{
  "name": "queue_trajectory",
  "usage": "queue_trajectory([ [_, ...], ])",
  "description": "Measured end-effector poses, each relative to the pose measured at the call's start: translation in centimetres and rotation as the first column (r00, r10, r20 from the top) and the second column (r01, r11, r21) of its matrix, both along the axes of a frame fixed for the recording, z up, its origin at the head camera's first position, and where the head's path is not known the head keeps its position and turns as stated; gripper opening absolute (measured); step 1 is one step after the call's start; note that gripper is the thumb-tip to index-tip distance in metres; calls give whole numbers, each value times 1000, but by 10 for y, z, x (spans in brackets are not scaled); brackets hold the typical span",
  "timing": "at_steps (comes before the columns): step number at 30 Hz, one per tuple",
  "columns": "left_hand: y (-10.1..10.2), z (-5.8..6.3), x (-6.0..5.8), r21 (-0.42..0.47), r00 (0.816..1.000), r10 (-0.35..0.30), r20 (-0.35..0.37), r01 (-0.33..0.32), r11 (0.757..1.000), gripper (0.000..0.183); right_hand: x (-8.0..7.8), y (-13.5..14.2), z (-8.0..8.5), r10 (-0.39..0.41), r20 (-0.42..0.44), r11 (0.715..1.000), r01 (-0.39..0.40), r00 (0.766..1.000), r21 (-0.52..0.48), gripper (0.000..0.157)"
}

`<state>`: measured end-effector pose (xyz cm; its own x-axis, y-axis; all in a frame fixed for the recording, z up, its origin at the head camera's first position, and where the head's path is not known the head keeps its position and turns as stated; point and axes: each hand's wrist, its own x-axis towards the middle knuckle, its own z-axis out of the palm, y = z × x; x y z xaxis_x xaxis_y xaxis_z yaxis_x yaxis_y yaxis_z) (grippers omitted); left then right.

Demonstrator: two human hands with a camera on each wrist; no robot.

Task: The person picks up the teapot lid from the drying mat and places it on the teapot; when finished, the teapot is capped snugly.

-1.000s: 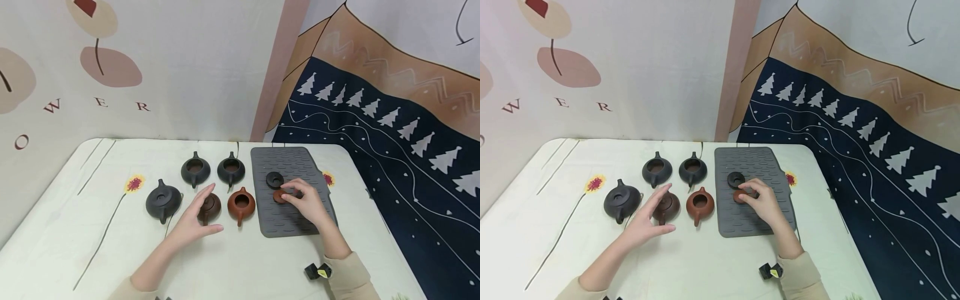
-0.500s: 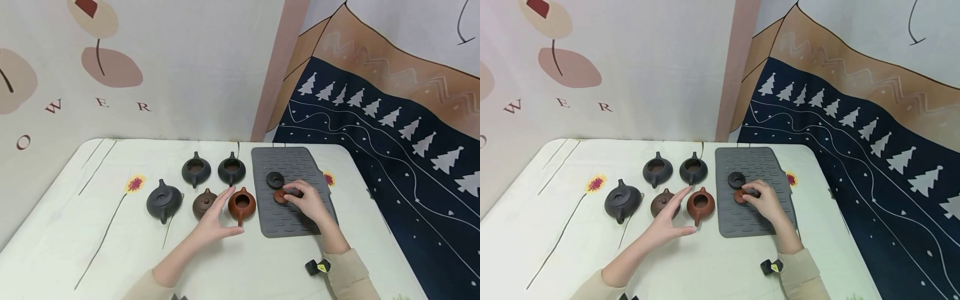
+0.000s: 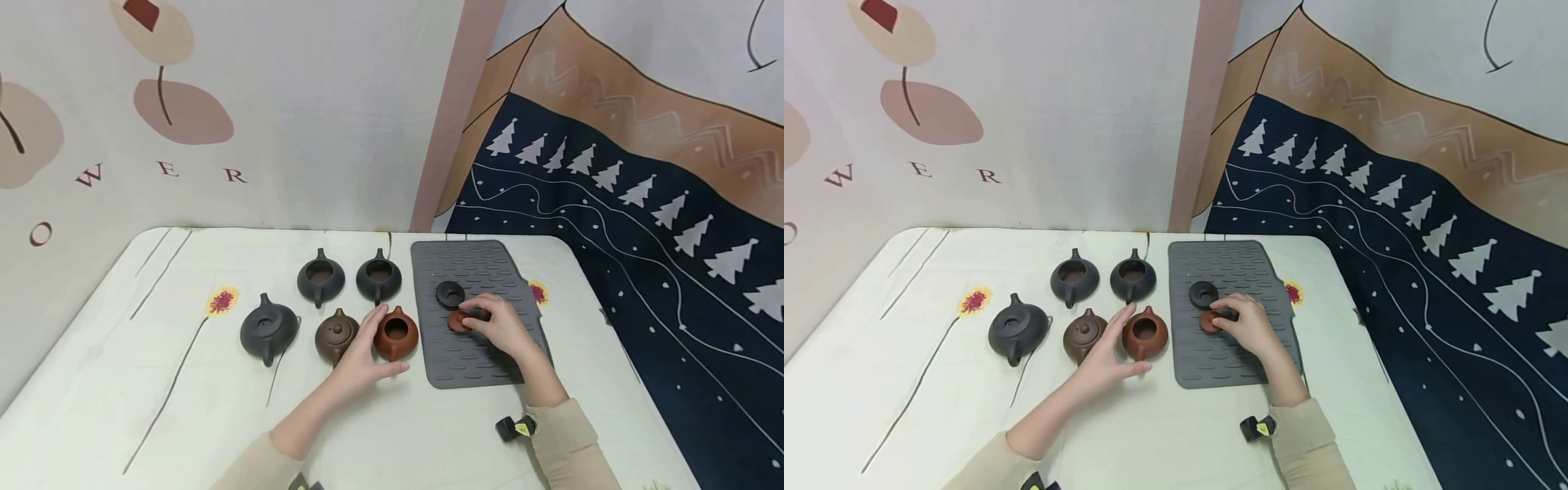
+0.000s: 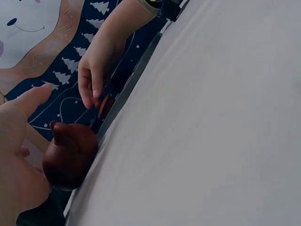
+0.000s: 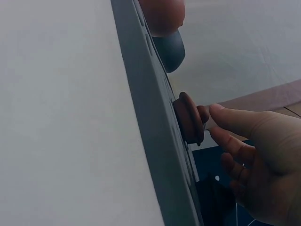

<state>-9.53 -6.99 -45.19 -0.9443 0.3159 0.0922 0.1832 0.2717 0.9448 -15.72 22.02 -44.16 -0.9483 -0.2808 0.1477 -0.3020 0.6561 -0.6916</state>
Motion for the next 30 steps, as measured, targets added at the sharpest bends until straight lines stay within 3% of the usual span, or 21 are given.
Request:
queue_trajectory([
  [9,4,-14,-1,-1,999,16,30,-16,1000,100,-3,-1,-2,28,-37,999,-27,999,36,23],
  [30,6,-18,1,-82,999,20,-26,-22,996,94,0,-6,-3,-5,-58,999,7,998,37,15],
])
